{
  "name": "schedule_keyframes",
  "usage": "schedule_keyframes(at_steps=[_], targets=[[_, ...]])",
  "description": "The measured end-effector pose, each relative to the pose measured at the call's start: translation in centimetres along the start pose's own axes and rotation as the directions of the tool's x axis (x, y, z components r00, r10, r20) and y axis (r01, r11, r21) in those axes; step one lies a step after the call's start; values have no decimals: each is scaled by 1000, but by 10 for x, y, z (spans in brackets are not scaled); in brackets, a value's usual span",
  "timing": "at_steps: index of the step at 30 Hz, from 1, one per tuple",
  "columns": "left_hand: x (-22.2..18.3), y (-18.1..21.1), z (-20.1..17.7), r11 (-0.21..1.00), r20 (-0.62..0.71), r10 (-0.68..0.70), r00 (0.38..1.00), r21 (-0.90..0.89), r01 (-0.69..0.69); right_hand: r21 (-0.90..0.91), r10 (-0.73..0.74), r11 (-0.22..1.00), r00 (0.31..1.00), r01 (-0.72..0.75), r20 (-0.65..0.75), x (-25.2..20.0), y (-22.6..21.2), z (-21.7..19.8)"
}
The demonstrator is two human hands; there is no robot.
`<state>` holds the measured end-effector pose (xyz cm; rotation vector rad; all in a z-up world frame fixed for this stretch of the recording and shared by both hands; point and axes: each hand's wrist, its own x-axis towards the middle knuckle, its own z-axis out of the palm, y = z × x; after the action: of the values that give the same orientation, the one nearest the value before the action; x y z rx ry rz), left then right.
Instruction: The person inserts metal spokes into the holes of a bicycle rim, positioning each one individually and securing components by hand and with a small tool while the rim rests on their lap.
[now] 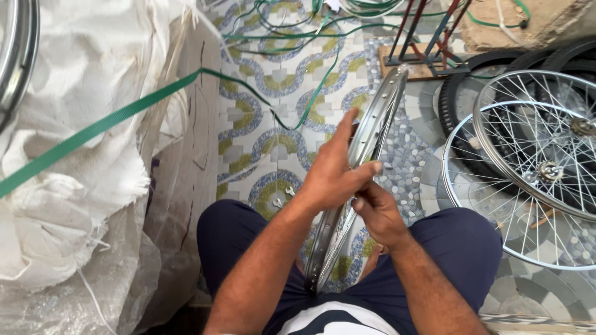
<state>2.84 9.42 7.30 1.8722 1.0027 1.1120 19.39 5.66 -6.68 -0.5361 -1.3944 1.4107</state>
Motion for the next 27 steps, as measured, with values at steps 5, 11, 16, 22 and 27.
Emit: schedule_keyframes(at_steps=[5, 11, 16, 22, 27], targets=[[-18, 6, 0, 954, 28, -233, 972, -188, 234, 32, 107, 994, 986, -103, -128, -2, 3, -5], [-83, -17, -4, 974, -122, -6, 993, -226, -22, -89, -186, 982, 949, 169, -253, -12, -29, 10], [-109, -20, 2, 984, -93, -25, 995, -180, 8, -118, -58, 992, 975, 34, -212, -3, -5, 25], [-112, -24, 4, 972, -84, -72, 994, -230, 51, 312, 191, 944, 949, -107, -249, 0, 6, 23], [-113, -31, 10, 891, -43, -107, 993, -447, 76, 283, 57, 959, 984, -8, -167, 12, -12, 40]])
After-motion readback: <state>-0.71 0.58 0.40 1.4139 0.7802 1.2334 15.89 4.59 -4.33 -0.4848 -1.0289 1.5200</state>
